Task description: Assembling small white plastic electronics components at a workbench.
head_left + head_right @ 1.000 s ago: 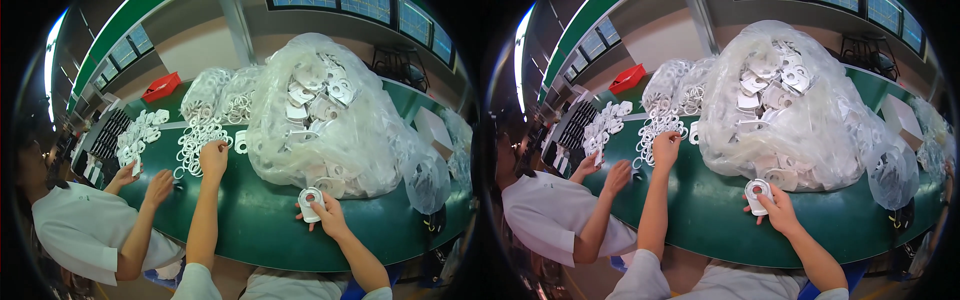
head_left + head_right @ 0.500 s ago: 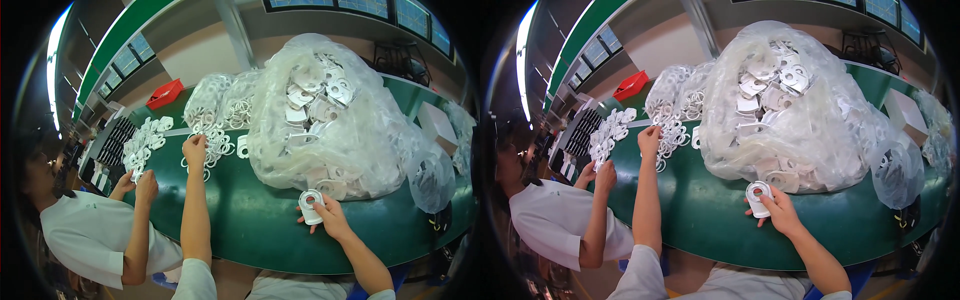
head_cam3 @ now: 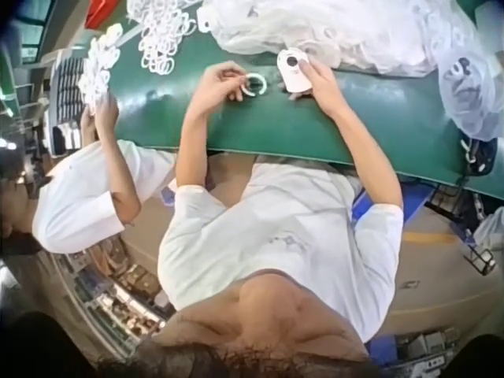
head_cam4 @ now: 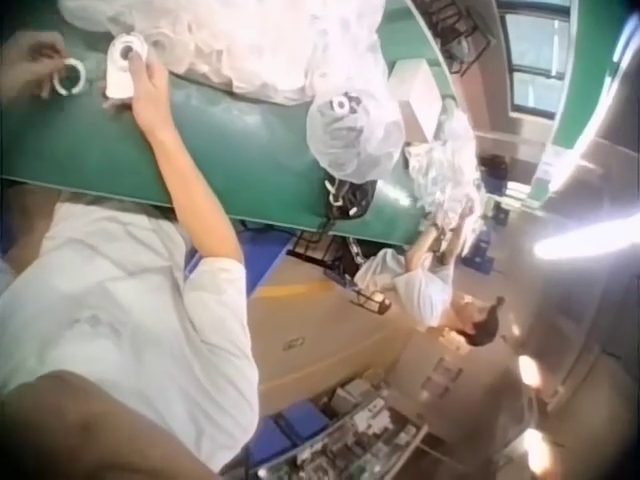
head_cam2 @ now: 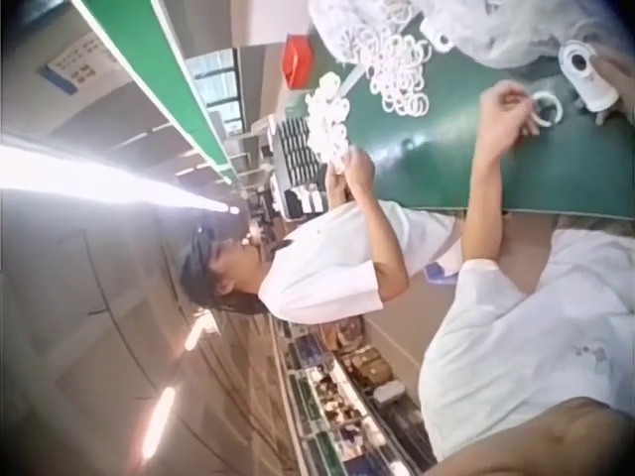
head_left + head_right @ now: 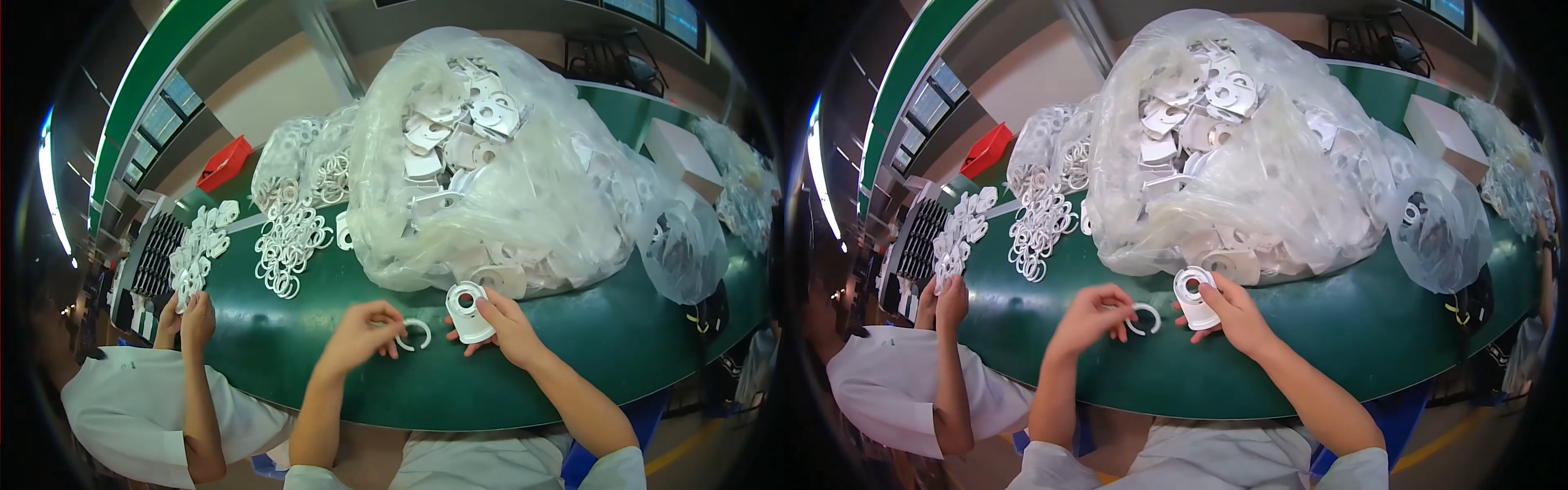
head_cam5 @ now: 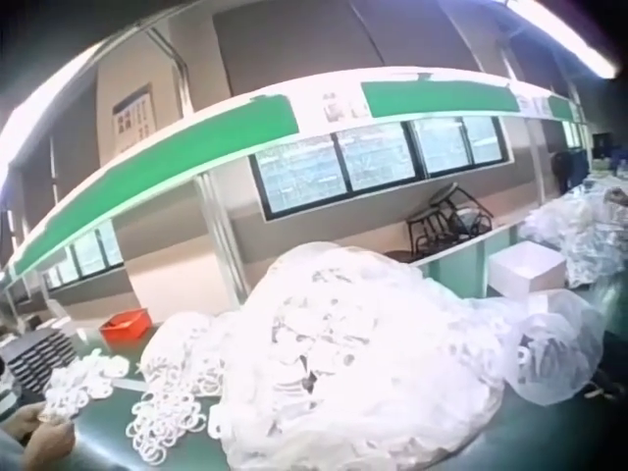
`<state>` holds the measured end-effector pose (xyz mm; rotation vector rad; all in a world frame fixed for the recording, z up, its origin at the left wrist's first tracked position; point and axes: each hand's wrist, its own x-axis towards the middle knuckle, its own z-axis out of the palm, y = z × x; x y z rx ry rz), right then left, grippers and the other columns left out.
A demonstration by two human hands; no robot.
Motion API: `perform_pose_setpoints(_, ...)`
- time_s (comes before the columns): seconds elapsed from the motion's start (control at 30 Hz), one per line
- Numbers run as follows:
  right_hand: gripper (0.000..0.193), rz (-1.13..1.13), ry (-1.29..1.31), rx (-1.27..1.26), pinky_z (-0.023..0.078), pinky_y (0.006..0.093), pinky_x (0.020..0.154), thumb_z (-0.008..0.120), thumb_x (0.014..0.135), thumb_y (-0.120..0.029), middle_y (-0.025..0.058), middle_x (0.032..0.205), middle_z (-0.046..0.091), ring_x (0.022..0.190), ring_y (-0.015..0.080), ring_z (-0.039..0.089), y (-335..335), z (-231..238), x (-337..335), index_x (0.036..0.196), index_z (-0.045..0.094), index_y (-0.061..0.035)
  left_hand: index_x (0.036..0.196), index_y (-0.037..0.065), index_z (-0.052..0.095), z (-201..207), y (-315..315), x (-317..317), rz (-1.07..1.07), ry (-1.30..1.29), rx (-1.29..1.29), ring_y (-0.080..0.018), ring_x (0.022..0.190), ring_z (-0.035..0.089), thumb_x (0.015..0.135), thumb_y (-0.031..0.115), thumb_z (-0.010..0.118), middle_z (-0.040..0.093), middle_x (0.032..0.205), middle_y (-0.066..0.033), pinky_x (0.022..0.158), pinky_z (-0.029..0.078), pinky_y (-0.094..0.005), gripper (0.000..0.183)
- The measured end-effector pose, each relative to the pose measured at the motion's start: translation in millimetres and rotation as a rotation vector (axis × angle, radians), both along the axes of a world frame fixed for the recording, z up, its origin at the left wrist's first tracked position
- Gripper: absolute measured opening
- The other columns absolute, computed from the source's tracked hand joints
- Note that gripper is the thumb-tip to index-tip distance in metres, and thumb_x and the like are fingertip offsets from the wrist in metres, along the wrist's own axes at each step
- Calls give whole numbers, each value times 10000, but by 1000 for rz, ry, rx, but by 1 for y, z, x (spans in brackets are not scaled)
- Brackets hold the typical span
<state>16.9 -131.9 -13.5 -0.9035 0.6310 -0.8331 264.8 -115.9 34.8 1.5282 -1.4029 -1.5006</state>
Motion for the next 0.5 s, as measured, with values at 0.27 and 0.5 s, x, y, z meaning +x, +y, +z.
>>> perform_pose_setpoints(0.27, 398, -13, -12, 8, 560, 314, 580, 354, 997, -285, 200, 1072, 616, 877, 278, 658, 1, -3, -4, 1276, 424, -10, 913, 69, 656, 11, 8, -22, -246, -790, -659, -264, 766, 576, 749, 83, 677, 597, 876, -63, 671, 479, -351, 167)
perform_pose_setpoints(0.5, 397, -34, -47, 12, 564, 326, 583, 350, 997, -285, 205, 1079, 609, 888, 290, 656, 1, -6, -2, 1268, 426, -6, 922, 43, 665, -1, -1, -14, -724, -673, -630, -252, 833, 584, 722, 13, 680, 607, 851, -85, 746, 484, -340, 203)
